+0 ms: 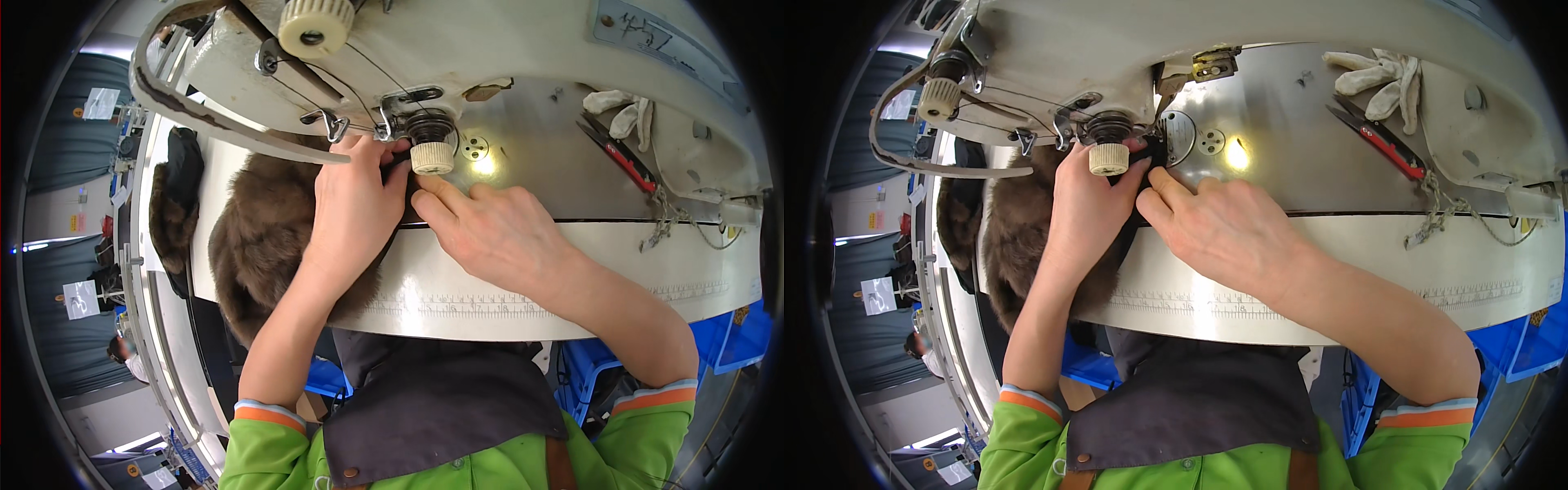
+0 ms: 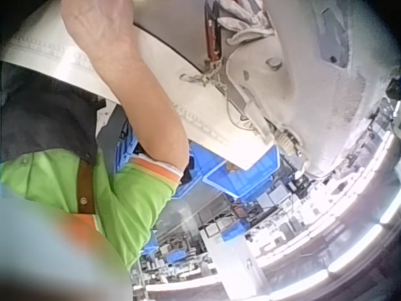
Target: Sewing a fur hat using an industrial sewing machine.
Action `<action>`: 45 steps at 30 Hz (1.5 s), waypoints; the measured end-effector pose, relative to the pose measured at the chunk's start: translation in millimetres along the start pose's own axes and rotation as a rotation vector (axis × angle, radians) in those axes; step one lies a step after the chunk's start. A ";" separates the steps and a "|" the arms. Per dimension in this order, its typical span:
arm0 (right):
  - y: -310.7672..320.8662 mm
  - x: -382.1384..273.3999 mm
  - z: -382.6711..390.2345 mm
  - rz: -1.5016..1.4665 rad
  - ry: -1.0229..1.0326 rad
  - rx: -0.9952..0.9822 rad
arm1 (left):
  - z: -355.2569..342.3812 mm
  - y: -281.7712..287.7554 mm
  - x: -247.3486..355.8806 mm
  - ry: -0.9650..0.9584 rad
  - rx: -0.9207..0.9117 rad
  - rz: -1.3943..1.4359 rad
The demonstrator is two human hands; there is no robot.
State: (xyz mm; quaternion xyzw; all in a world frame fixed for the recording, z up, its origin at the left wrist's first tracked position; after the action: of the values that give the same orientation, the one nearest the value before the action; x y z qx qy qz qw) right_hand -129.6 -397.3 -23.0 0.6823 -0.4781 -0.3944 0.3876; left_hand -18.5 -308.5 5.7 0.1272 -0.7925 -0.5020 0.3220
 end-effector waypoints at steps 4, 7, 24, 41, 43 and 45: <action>-1.9 1.5 -0.3 0.003 0.003 0.026 | -17.5 7.4 0.1 0.044 -0.222 0.015; -1.1 4.7 1.1 0.003 -0.012 0.047 | -30.0 15.5 -2.9 -0.100 -0.389 0.015; -0.3 -1.0 1.4 -0.013 0.008 -0.041 | -52.5 2.0 -61.9 0.244 -0.908 0.283; 2.6 0.0 2.9 0.008 -0.008 -0.043 | -35.0 -0.3 -17.9 0.453 -0.825 -0.149; 1.8 -0.1 3.3 0.007 -0.008 -0.051 | -36.2 7.9 -13.1 0.571 -0.774 -0.152; 2.0 -0.3 2.8 0.045 0.002 -0.035 | -37.2 5.2 -17.0 0.567 -0.873 -0.024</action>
State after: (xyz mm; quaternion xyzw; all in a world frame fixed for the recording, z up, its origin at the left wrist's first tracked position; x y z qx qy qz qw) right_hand -132.9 -398.0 -22.2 0.6650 -0.4858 -0.3932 0.4089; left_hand 18.8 -323.7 14.5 0.1211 -0.3897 -0.7352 0.5413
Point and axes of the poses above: each hand's wrist, its own z-axis away from the middle knuckle, its own y-axis out of the back of the hand, x = y × z, the point moved 5 cm from there along -z, towards the middle knuckle, and after that the axes turned 1 degree about z, right-handed, at the moved point
